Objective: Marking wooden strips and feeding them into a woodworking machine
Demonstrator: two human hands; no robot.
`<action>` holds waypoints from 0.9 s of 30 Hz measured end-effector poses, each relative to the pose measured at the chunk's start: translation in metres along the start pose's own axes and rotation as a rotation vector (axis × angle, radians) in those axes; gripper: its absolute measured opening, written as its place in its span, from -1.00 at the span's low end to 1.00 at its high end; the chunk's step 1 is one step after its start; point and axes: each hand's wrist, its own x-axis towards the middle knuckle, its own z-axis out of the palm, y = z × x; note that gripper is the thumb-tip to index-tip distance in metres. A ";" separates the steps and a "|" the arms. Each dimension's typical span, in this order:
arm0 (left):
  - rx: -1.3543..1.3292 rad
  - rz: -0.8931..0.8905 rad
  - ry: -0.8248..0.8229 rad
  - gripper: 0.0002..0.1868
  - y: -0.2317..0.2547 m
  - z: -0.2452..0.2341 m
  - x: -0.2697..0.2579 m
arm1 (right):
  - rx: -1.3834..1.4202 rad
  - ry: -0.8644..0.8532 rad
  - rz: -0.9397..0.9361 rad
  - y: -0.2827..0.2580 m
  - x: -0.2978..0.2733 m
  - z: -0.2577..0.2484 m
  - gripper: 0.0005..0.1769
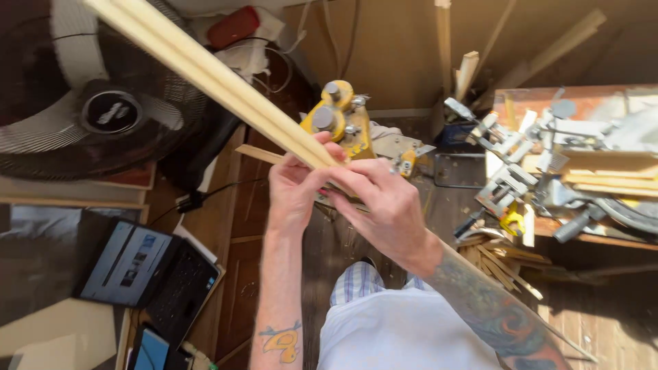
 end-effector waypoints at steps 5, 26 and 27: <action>0.228 0.008 0.119 -0.50 0.008 0.023 0.007 | -0.035 0.082 0.039 0.010 0.010 0.002 -0.71; -0.138 -0.146 0.084 -0.75 0.013 0.025 0.006 | -0.008 0.144 0.697 0.149 -0.167 -0.115 -0.66; -0.190 -0.155 0.106 -0.74 0.014 0.027 0.003 | -0.255 0.101 0.824 0.163 -0.194 -0.125 -0.53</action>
